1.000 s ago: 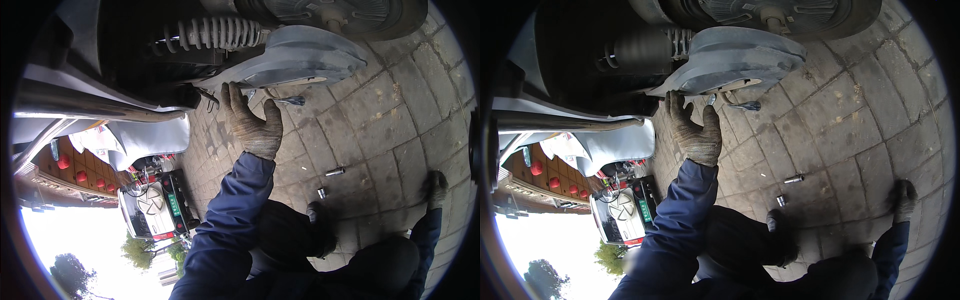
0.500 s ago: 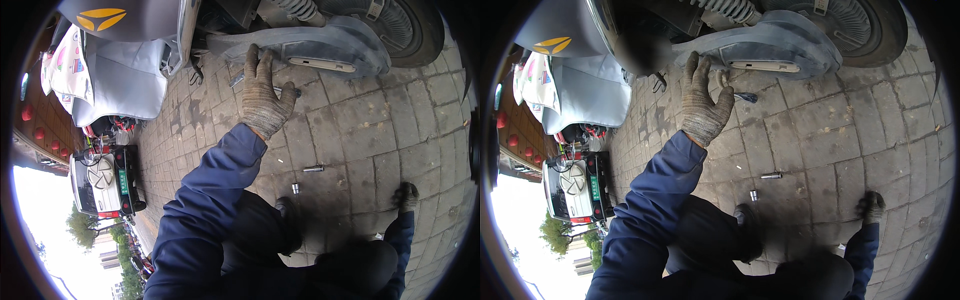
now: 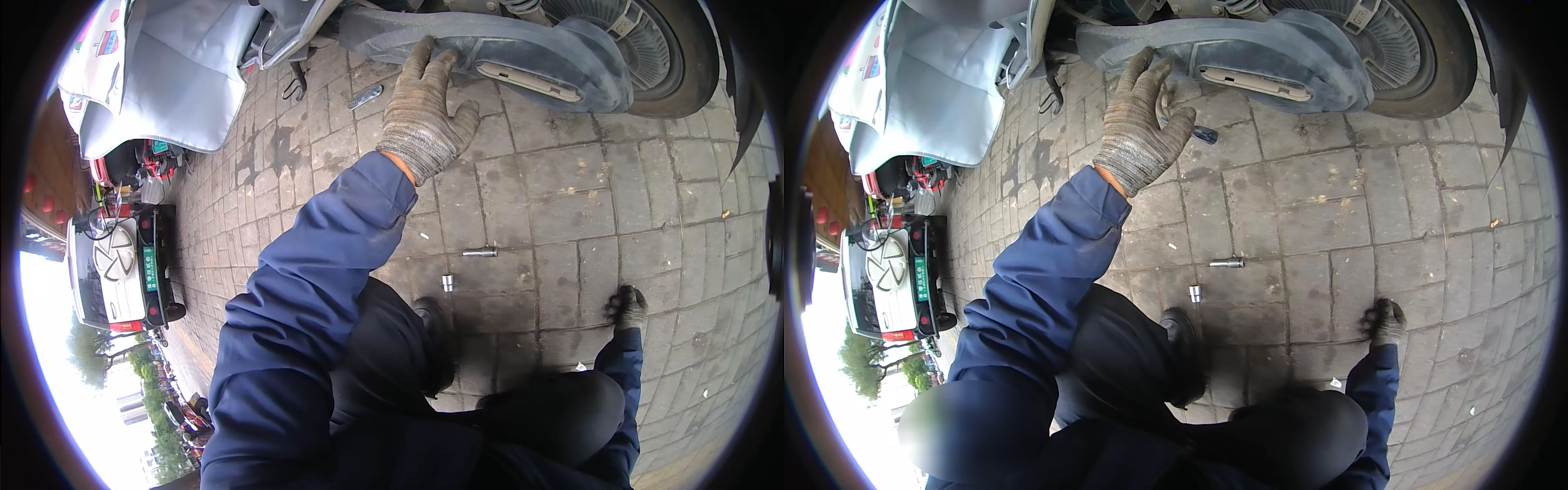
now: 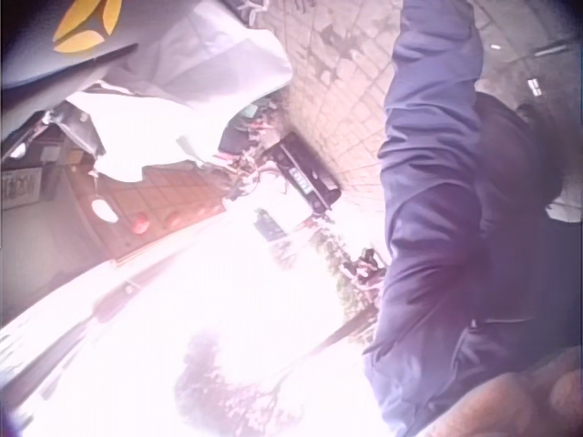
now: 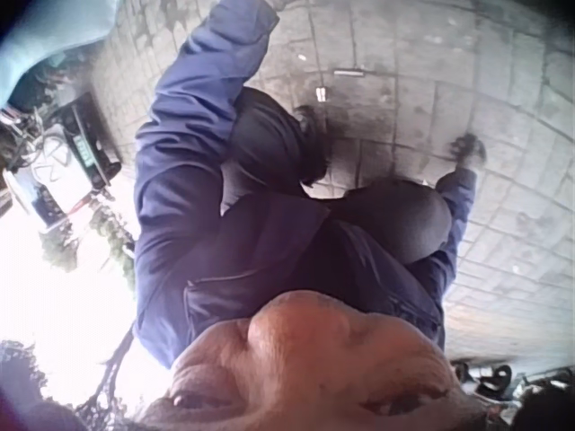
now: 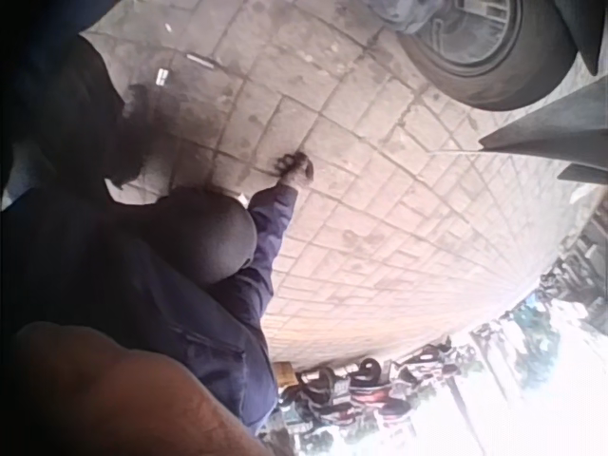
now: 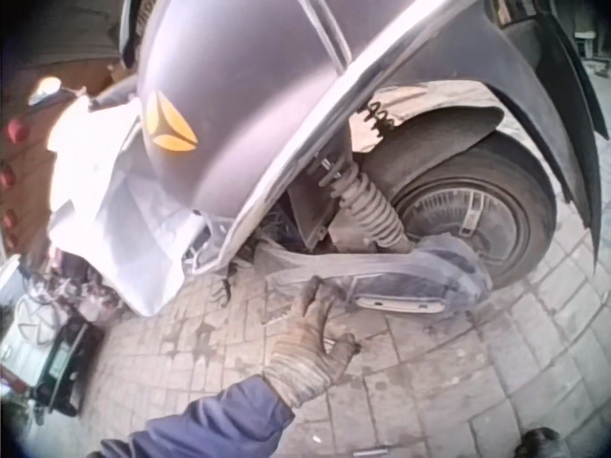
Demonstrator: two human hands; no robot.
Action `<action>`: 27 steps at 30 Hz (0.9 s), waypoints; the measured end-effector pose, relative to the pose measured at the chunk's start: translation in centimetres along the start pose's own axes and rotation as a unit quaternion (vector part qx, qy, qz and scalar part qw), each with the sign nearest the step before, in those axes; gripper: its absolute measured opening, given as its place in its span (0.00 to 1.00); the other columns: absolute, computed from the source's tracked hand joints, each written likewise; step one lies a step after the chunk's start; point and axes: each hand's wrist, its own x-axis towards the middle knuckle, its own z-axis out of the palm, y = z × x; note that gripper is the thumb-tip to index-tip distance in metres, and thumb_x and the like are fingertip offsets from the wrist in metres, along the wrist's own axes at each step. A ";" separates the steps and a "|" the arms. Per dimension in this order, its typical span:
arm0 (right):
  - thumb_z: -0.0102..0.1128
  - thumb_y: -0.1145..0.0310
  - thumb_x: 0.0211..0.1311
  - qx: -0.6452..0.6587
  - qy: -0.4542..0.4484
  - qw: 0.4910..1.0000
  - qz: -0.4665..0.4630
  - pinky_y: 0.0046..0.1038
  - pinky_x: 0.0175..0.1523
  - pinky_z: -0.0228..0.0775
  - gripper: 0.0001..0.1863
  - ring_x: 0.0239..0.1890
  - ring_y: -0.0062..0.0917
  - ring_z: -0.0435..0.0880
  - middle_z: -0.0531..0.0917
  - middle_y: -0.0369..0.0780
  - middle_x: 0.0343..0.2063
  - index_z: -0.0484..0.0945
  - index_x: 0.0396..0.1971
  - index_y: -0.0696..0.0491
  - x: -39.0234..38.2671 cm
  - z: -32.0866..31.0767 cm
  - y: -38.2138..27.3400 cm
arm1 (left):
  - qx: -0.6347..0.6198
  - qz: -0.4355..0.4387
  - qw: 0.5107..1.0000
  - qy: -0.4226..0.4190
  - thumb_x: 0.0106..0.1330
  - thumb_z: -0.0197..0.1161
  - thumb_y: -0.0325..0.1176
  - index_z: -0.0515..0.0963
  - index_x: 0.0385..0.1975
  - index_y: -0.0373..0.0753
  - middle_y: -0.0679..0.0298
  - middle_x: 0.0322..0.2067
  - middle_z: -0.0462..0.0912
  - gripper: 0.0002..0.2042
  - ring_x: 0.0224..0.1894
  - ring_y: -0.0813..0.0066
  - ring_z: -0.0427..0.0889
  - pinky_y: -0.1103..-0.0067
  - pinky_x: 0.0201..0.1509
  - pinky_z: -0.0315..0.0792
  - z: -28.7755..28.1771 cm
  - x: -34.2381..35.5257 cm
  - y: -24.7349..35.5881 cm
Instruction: The person works on the rear wheel area of a scooter, using pliers to remove a zip tie and then manipulating components near the wheel. They walk to a nearby shop to retrieve a tool and return to continue working on the scooter.
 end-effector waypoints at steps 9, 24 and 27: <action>0.61 0.51 0.54 0.012 -0.006 1.000 -0.004 0.24 0.06 0.57 0.16 0.07 0.24 0.71 0.73 0.36 0.11 0.73 0.25 0.48 -0.2 0.1 -0.2 | -0.005 0.000 1.000 -0.002 0.47 0.65 0.35 0.67 0.52 0.34 0.44 0.58 0.58 0.30 0.59 0.48 0.62 0.66 0.60 0.62 0.1 0.0 -0.1; 0.58 0.55 0.56 0.001 0.025 0.999 -0.024 0.23 0.07 0.56 0.15 0.06 0.22 0.68 0.73 0.36 0.10 0.72 0.23 0.51 -0.4 0.5 -0.3 | -0.016 -0.002 1.000 0.007 0.53 0.64 0.29 0.68 0.50 0.35 0.49 0.58 0.59 0.23 0.57 0.58 0.67 0.69 0.54 0.69 0.9 0.0 -0.4; 0.58 0.55 0.56 0.009 0.027 1.000 -0.010 0.23 0.07 0.56 0.15 0.06 0.22 0.68 0.73 0.36 0.10 0.72 0.24 0.51 -0.4 0.5 -0.4 | -0.059 0.032 0.996 0.051 0.51 0.63 0.30 0.68 0.49 0.33 0.46 0.51 0.67 0.23 0.52 0.54 0.71 0.71 0.54 0.68 -0.3 0.3 -1.4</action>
